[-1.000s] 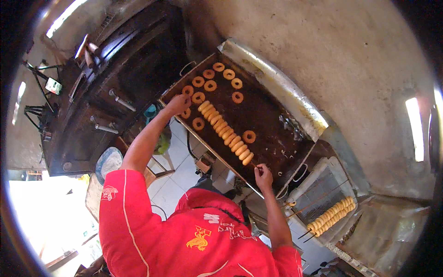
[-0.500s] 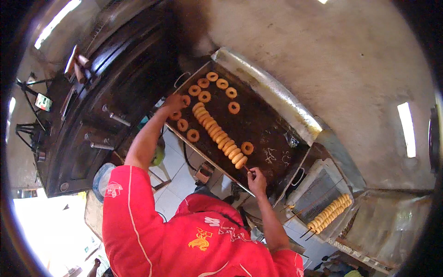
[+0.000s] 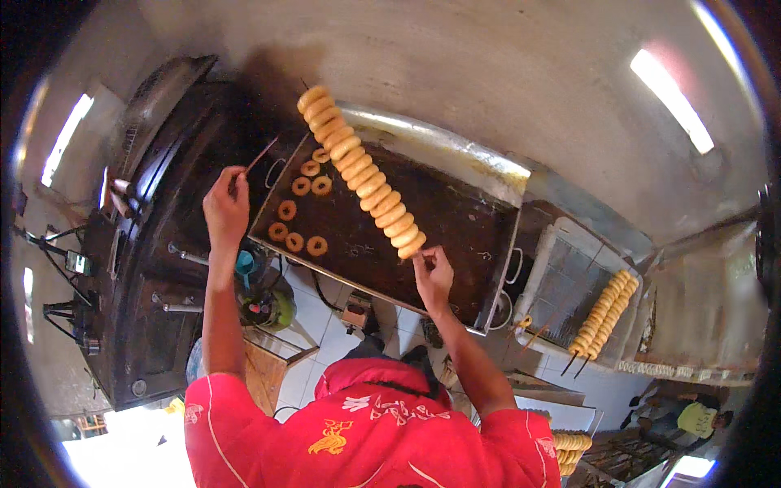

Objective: The person transfers uncooked doughnut rings from a wooden board onto a metal tray, then uses a long metal skewer to thread the rings and place them into a fryer. The person repeats this process, loading multiple skewers with doughnuts and arranging them in the fryer.

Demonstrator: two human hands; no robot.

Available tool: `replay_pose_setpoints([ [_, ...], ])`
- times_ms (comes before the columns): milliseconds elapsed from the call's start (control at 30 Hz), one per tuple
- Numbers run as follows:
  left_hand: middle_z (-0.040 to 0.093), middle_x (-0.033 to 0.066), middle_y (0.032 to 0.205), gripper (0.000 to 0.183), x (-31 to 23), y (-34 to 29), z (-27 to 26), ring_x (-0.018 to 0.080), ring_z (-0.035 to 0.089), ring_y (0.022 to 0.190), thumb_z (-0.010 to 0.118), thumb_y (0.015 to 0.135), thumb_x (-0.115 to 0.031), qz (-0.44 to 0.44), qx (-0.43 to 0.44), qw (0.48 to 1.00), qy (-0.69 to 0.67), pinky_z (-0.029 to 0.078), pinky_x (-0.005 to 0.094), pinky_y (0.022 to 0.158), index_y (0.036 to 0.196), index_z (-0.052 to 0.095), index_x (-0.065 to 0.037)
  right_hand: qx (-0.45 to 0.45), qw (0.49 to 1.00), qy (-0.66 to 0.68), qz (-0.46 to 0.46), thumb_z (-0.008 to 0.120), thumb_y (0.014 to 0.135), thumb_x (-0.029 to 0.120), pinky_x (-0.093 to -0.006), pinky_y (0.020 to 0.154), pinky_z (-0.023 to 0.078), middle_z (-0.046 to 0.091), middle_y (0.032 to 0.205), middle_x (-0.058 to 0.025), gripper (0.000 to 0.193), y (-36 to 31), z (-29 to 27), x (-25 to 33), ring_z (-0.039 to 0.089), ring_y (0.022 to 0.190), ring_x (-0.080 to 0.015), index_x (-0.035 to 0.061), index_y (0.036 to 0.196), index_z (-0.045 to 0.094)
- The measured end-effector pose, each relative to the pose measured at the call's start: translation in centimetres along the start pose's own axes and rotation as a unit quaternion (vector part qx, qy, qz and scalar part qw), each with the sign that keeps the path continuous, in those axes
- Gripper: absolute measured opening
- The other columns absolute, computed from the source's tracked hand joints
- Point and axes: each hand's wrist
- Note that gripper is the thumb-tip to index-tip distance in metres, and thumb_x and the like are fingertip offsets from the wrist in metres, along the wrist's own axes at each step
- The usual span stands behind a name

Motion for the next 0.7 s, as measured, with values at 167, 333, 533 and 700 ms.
replay_pose_setpoints([
  [167,0.063,0.0105,0.079,0.010,-0.5,-9.5,-0.5,0.0152,0.055,0.070,0.061,0.103,-0.009,-0.070,0.021,0.997,-0.037,0.046,0.0299,0.066,0.106,0.068,-0.002,-0.021,0.994,-0.105,0.035,0.078,0.093,0.037,-0.0388,0.059,0.051,0.066,0.071,-0.0076,0.032,-0.8,-4.0,-1.8,0.066,0.061,-0.0220,0.0089,0.094,0.063],
  [333,0.061,0.0075,0.079,0.010,0.5,-18.5,3.2,0.0125,0.052,0.069,0.058,0.103,-0.006,-0.115,0.102,0.984,-0.090,0.044,0.0300,0.064,0.105,0.067,-0.002,-0.092,0.981,-0.169,0.021,0.076,0.092,0.043,-0.0486,0.062,0.054,0.072,0.076,-0.0123,0.036,-4.8,-7.2,-13.7,0.072,0.070,-0.0384,0.0096,0.097,0.065],
  [533,0.060,0.0026,0.081,0.016,6.1,-20.5,2.0,0.0100,0.049,0.072,0.058,0.105,-0.012,-0.185,0.106,0.967,-0.137,0.041,0.0296,0.063,0.107,0.069,0.000,-0.062,0.983,-0.172,0.001,0.072,0.095,0.038,-0.0497,0.062,0.055,0.072,0.076,-0.0143,0.031,-3.1,-8.5,-2.1,0.072,0.071,-0.0398,0.0080,0.099,0.064],
  [700,0.063,0.0045,0.089,0.021,8.5,-18.4,1.8,0.0122,0.050,0.080,0.055,0.108,-0.015,-0.158,0.099,0.963,-0.194,0.044,0.0315,0.073,0.107,0.067,0.002,-0.081,0.980,-0.170,0.058,0.073,0.095,0.024,-0.0424,0.070,0.056,0.074,0.083,-0.0137,0.022,-4.3,-6.3,4.3,0.075,0.077,-0.0319,0.0033,0.098,0.065],
])
Point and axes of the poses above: each hand's wrist, its own y-axis towards the middle knuckle, its own z-axis out of the palm, x = y × z
